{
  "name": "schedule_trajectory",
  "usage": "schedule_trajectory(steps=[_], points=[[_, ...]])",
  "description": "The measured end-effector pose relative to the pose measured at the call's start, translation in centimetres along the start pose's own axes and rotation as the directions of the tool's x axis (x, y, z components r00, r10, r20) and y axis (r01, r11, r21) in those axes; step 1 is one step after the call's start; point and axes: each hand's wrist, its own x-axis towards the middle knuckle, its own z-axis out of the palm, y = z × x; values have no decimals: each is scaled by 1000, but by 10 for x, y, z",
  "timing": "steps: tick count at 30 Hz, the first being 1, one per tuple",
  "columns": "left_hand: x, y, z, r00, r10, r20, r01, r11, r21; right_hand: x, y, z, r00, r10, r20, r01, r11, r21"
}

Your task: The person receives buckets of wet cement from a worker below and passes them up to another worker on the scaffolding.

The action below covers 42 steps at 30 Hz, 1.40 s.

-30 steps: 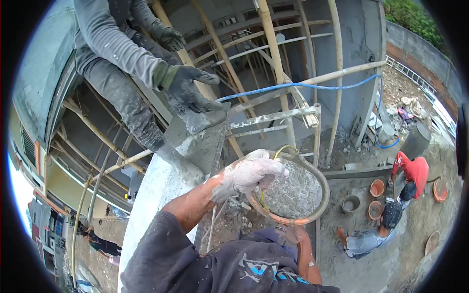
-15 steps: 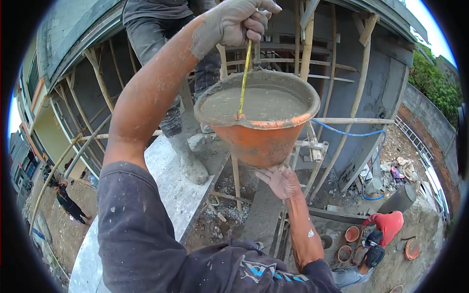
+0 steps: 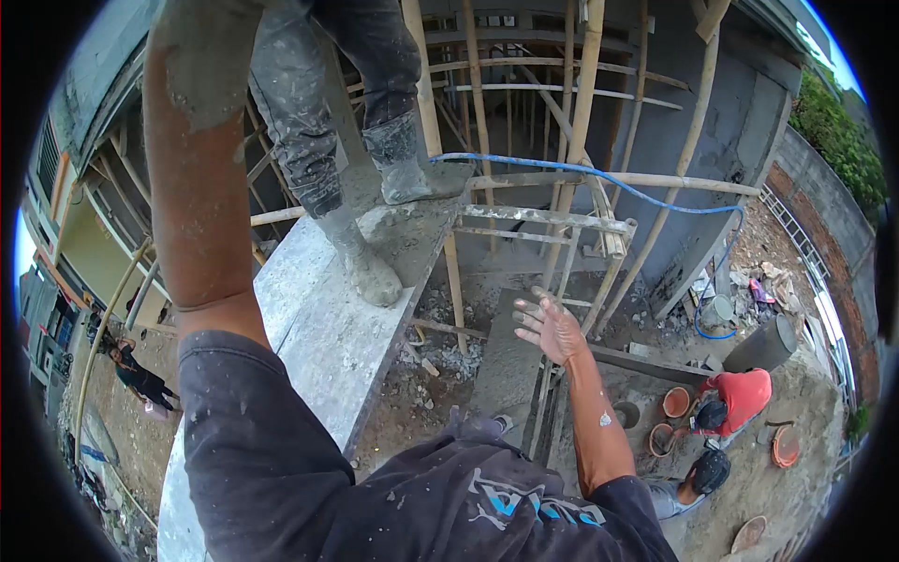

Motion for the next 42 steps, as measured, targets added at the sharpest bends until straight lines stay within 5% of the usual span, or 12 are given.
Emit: schedule_trajectory(steps=[5, 7, 10, 12, 14, 15, 17, 21, 26, 33, 38, 42], points=[[-110, -128, 57, 829, -480, 286, 544, 811, -214, -82, 78, -110, 788, -31, -615, -143, 962, -232], [-180, -206, 99, 578, -714, 395, 816, 510, -273, -147, 128, -155, 550, -98, -830, -348, 876, -334], [-362, -340, 163, 163, -972, 171, 986, 164, -8, -282, 243, -200, 268, -222, -937, -694, 630, -348], [-517, -383, 177, -27, -984, 176, 898, 53, 437, -375, 325, -207, 157, -140, -978, -749, 628, -210], [-632, -352, 177, -581, -793, 184, 797, -509, 325, -456, 373, -166, -87, 177, -980, -573, 796, 194], [-671, -333, 168, -708, -675, 207, 699, -628, 341, -489, 388, -134, -94, 93, -991, -656, 743, 132], [-703, -296, 155, -749, -630, 207, 634, -591, 499, -550, 471, -95, -252, 179, -951, -253, 936, 244], [-703, -300, 153, -698, -676, 234, 652, -466, 598, -548, 466, -2, -429, 635, -643, 232, 765, 601], [-654, -392, 206, -541, -785, 302, 831, -444, 336, -475, 438, -27, -234, 639, -733, -13, 751, 660], [-448, -384, 300, -155, -893, 422, 982, -184, -30, -350, 275, -125, -32, 47, -998, 5, 999, 47], [-484, -373, 290, -226, -864, 450, 974, -213, 81, -337, 241, -136, -45, -38, -998, -14, 999, -38], [-589, -366, 230, -512, -763, 393, 857, -481, 183, -367, 314, -142, -96, 87, -992, -104, 990, 96]])
